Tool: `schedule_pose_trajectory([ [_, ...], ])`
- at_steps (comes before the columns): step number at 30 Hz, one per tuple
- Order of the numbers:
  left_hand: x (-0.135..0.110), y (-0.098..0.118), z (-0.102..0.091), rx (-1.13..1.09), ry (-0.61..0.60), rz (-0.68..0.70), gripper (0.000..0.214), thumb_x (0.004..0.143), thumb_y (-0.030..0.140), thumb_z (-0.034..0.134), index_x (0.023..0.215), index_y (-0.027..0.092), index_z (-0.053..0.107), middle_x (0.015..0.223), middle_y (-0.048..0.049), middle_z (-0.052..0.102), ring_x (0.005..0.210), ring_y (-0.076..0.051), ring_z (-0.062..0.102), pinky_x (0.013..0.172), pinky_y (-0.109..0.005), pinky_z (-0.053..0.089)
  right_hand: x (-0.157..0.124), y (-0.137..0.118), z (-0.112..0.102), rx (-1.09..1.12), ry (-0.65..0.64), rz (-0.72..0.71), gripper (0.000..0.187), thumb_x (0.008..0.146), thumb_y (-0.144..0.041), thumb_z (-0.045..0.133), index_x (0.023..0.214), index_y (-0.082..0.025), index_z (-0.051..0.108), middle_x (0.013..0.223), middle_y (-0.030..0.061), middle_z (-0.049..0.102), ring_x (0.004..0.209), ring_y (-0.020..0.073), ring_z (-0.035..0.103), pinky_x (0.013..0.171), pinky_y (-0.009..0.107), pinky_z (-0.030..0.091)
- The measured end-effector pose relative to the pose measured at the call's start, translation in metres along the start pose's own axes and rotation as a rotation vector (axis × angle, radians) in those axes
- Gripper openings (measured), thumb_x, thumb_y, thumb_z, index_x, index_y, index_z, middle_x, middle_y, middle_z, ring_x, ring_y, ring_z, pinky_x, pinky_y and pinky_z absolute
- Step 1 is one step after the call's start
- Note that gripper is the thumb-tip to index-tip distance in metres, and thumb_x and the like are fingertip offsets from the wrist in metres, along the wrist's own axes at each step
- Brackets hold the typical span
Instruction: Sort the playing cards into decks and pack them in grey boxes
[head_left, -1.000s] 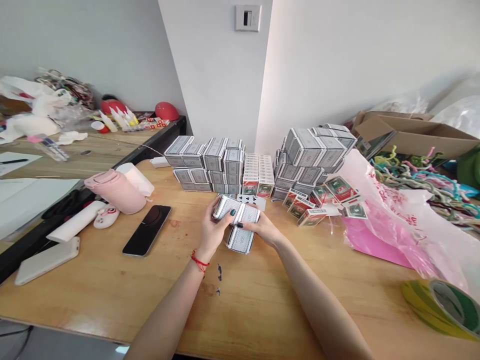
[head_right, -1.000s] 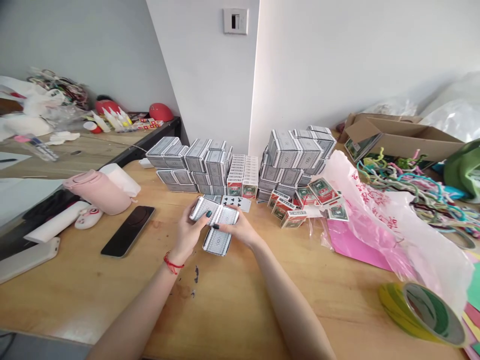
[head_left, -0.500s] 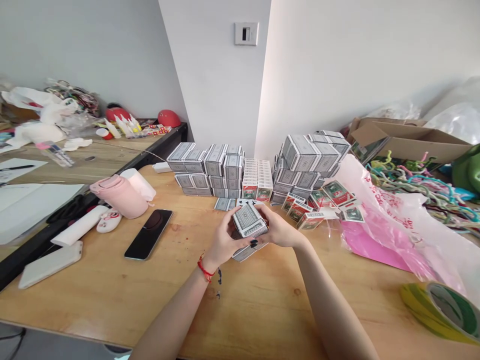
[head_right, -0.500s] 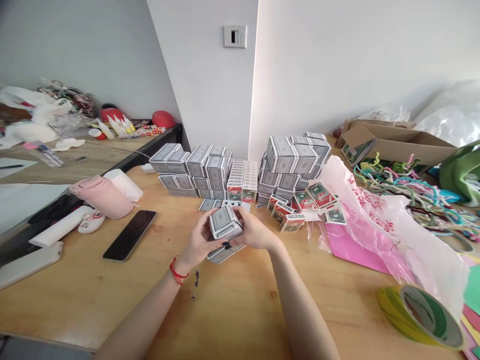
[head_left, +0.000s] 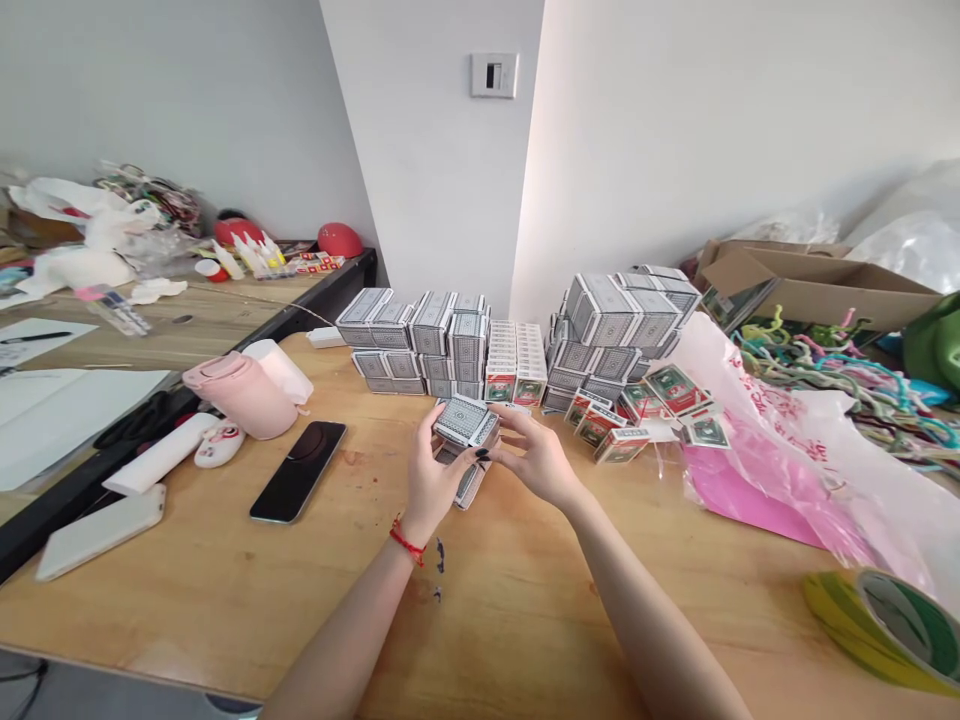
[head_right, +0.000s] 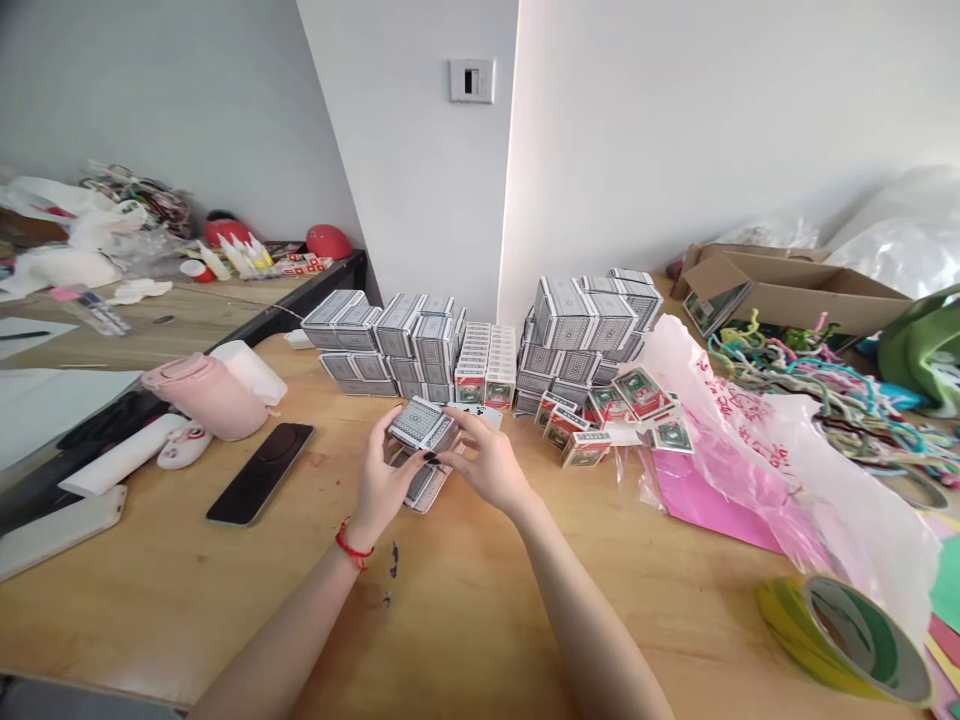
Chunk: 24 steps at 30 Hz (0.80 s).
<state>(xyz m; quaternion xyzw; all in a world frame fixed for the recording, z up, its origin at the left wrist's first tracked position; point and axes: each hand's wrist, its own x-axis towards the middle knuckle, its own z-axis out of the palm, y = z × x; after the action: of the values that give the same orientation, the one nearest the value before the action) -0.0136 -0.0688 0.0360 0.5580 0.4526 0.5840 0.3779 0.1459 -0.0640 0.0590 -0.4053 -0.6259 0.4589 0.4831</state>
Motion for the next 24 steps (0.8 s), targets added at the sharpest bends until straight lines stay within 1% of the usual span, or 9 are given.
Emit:
schedule_pose_trajectory([
  [4,0.005,-0.002,-0.006,0.045,0.002,-0.051,0.051,0.072,0.035,0.059,0.119,0.022,0.044,0.12,-0.0109,0.045,0.11,-0.021,0.048,0.093,-0.034,0.039,0.004,0.01,0.004,0.135,0.043,0.087,0.061,0.064,-0.031,0.068,0.12,-0.028,0.046,0.117,0.0043,0.054,0.109,0.0219,0.049,0.092,0.041,0.04],
  [5,0.006,-0.002,-0.007,0.049,0.003,-0.066,0.049,0.073,0.036,0.059,0.118,0.022,0.046,0.118,-0.0104,0.046,0.109,-0.021,0.049,0.093,-0.034,0.04,0.005,0.012,0.006,0.174,0.057,0.104,0.059,0.064,-0.031,0.068,0.12,-0.027,0.047,0.118,0.0042,0.053,0.11,0.0217,0.048,0.093,0.041,0.039],
  [8,0.009,-0.003,-0.005,0.027,-0.029,-0.079,0.046,0.074,0.036,0.058,0.117,0.023,0.048,0.119,-0.0093,0.049,0.111,-0.021,0.048,0.093,-0.034,0.039,0.006,0.018,0.017,0.263,0.119,0.12,0.045,0.07,-0.033,0.062,0.113,-0.026,0.051,0.119,0.0029,0.053,0.114,0.02,0.044,0.096,0.037,0.036],
  [10,0.009,-0.003,-0.003,-0.007,-0.07,-0.085,0.045,0.076,0.035,0.055,0.119,0.022,0.046,0.121,-0.009,0.049,0.113,-0.021,0.046,0.095,-0.034,0.037,0.005,0.02,0.024,0.316,0.162,0.119,0.039,0.074,-0.032,0.056,0.112,-0.027,0.051,0.121,0.0008,0.051,0.117,0.0182,0.042,0.097,0.036,0.034],
  [12,0.009,-0.004,0.0,-0.025,-0.098,-0.092,0.046,0.078,0.034,0.052,0.122,0.022,0.043,0.124,-0.0088,0.048,0.114,-0.02,0.046,0.096,-0.034,0.036,0.005,0.022,0.03,0.351,0.193,0.12,0.037,0.076,-0.03,0.052,0.113,-0.028,0.049,0.123,-0.0011,0.05,0.118,0.0167,0.04,0.099,0.034,0.032],
  [17,0.007,-0.006,0.002,-0.003,-0.079,-0.089,0.046,0.078,0.033,0.053,0.122,0.023,0.043,0.126,-0.0088,0.047,0.115,-0.021,0.045,0.097,-0.036,0.035,0.004,0.026,0.034,0.381,0.246,0.143,0.045,0.075,-0.027,0.049,0.12,-0.028,0.043,0.125,-0.0017,0.048,0.119,0.0164,0.039,0.097,0.033,0.034],
  [24,0.007,-0.002,0.005,-0.022,-0.075,-0.107,0.045,0.077,0.035,0.054,0.119,0.022,0.045,0.125,-0.0084,0.048,0.114,-0.02,0.046,0.095,-0.032,0.036,0.005,0.03,0.033,0.401,0.268,0.19,0.058,0.072,-0.027,0.05,0.128,-0.027,0.035,0.121,-0.0005,0.051,0.115,0.0171,0.043,0.095,0.032,0.036],
])
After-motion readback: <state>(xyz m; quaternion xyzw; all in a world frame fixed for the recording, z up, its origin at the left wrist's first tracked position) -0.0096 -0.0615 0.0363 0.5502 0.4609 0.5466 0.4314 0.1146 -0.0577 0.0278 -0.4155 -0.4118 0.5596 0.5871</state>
